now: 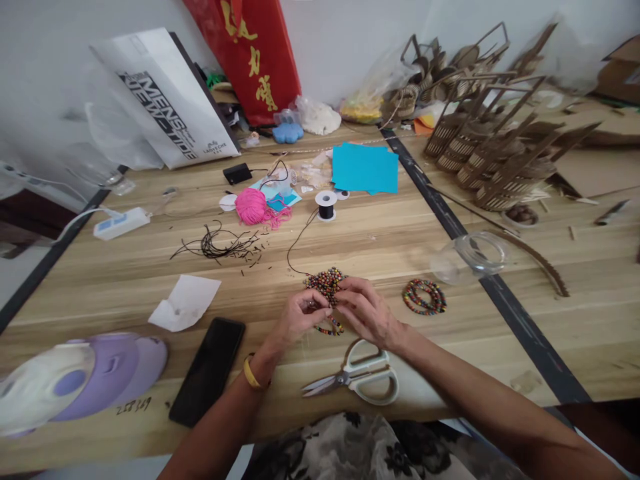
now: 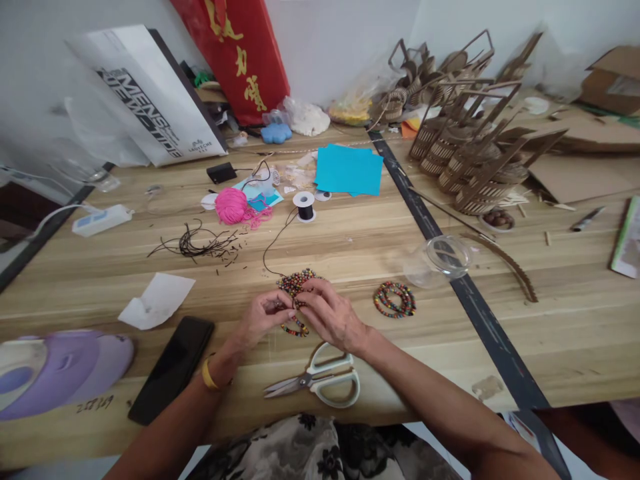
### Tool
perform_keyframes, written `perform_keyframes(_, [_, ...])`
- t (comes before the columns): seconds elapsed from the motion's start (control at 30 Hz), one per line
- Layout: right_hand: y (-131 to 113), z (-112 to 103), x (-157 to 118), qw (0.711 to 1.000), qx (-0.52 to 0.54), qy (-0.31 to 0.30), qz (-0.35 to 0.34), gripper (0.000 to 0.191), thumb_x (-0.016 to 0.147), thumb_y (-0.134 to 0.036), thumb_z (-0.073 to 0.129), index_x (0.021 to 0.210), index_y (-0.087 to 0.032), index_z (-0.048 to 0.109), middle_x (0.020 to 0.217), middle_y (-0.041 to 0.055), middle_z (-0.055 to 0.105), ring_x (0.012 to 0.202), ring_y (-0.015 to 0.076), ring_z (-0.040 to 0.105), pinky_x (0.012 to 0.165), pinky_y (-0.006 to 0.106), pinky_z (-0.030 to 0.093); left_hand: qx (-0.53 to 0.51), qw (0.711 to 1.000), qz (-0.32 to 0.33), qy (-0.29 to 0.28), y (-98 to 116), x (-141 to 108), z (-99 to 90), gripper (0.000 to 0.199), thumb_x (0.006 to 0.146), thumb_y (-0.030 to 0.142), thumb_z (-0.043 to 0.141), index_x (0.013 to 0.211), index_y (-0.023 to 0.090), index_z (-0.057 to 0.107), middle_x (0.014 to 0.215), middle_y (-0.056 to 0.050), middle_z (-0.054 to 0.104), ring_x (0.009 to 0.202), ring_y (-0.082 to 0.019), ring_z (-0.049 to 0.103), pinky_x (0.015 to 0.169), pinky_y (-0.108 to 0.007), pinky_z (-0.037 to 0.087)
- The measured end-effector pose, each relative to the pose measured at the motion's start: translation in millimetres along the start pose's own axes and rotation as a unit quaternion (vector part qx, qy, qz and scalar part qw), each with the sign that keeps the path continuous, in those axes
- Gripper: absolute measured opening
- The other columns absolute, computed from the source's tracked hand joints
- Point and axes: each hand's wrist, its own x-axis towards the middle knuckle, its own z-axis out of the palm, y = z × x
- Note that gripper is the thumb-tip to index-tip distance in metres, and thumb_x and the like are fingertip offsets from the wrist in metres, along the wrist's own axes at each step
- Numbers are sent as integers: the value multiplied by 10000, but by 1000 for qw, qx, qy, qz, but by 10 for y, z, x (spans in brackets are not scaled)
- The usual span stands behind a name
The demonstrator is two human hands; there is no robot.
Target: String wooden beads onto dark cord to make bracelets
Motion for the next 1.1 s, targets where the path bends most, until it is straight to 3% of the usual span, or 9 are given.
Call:
perform_keyframes(0.3, [14,63,-1,999,18,-48,-6,161,942,-193,466,1088,-180,532,1013,110,604,944,184,603,762,294,544,-8,999,30,7,13,10,5,277,618,306,780,685,131,577,644,7,587,589,-86,523,548,-192,422])
perform_keyframes(0.7, [-11,67,16,986,144,-66,43,92,948,-191,440,954,-179,531,877,80,580,817,173,563,731,304,497,10,1000,15,-20,64,-34,28,308,656,353,751,708,134,541,647,17,546,578,-77,495,536,-183,406])
perform_keyframes(0.93, [-49,27,60,977,181,-85,75,110,950,-213,445,895,-177,535,820,58,557,760,163,530,675,275,450,65,996,25,-51,64,-42,-16,253,690,322,718,702,136,547,640,7,561,573,-87,520,565,-200,426])
perform_keyframes(1.1, [-109,-20,90,972,188,-101,99,127,944,-214,459,862,-175,548,786,45,555,730,153,524,653,259,435,139,987,61,-41,61,-44,9,148,711,233,664,668,138,559,652,-8,577,587,-96,522,576,-203,433])
